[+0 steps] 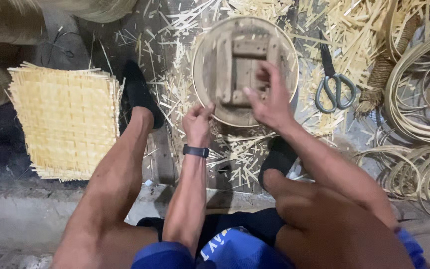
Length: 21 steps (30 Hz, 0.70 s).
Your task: The person places a woven mat onto a wooden mold, secures it with a circular frame, and uses shears to trim the excess material around the edge. The person then removes the frame and places the finished circular mat onto a stack.
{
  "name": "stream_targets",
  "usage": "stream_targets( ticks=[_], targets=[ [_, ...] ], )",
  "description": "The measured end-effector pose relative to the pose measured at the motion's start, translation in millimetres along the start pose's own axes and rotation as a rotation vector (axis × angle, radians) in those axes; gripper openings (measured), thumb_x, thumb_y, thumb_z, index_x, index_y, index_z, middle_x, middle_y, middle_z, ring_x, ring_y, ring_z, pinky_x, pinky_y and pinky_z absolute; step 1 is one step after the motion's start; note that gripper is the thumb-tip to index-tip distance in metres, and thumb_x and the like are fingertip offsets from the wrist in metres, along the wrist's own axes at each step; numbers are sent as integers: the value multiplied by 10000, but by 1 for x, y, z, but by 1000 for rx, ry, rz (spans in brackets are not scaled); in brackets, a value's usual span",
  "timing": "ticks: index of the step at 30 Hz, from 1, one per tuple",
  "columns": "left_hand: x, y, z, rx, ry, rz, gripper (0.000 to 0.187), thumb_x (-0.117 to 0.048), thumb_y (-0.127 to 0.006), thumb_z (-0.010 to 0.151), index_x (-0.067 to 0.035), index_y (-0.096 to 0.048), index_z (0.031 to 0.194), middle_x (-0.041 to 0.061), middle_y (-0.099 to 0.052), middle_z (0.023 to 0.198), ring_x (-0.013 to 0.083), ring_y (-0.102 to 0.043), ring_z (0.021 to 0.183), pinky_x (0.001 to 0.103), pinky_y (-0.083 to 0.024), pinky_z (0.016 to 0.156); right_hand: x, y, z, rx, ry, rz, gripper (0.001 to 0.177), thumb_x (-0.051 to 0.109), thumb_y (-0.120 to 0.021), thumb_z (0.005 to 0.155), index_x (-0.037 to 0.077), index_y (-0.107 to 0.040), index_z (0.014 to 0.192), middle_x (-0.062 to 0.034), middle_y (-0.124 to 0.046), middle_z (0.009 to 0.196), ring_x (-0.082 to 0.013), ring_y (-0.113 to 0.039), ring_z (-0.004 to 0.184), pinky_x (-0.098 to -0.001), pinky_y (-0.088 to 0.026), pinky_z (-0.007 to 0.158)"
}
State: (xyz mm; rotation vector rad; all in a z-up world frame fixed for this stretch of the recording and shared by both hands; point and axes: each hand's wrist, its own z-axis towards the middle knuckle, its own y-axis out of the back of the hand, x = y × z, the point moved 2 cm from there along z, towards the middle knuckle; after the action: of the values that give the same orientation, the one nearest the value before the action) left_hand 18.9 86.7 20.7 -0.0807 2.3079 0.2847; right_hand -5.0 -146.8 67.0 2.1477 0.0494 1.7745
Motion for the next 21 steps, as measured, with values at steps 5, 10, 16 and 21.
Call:
stream_targets(
  ticks=[5,10,16,21],
  targets=[
    [-68,-2,-59,82,-900,317,346,-163,-836,920,-65,-693,1219,131,-607,1120,213,-640,1037,337,-591,905,41,2,22,126,-195,848,597,424,-576,1025,8,-450,1434,-166,-581,1292,-289,-577,1256,-490,-429,1171],
    [-75,-22,-76,407,-934,141,577,-210,-828,891,-165,-608,1423,130,-612,1438,228,-617,1289,375,-571,1071,35,34,-13,-53,-162,1305,694,512,-547,1060,32,-352,1522,-139,-505,1380,-315,-478,1329,-516,-384,1217],
    [-56,-34,-20,58,-644,364,447,-312,-615,1026,-161,-609,1447,105,-716,1335,182,-728,1003,317,-607,827,-26,95,-66,-160,-289,1273,868,651,-364,989,21,-331,1585,-170,-494,1540,-355,-487,1419,-511,-389,1201],
    [-143,23,52,-202,-1059,166,568,-472,-490,1153,34,-659,1349,151,-701,1292,229,-689,1167,410,-569,1025,-77,68,-68,-161,-441,1244,856,660,-309,986,27,-334,1563,-175,-487,1521,-356,-499,1394,-518,-413,1159]
  ],
)
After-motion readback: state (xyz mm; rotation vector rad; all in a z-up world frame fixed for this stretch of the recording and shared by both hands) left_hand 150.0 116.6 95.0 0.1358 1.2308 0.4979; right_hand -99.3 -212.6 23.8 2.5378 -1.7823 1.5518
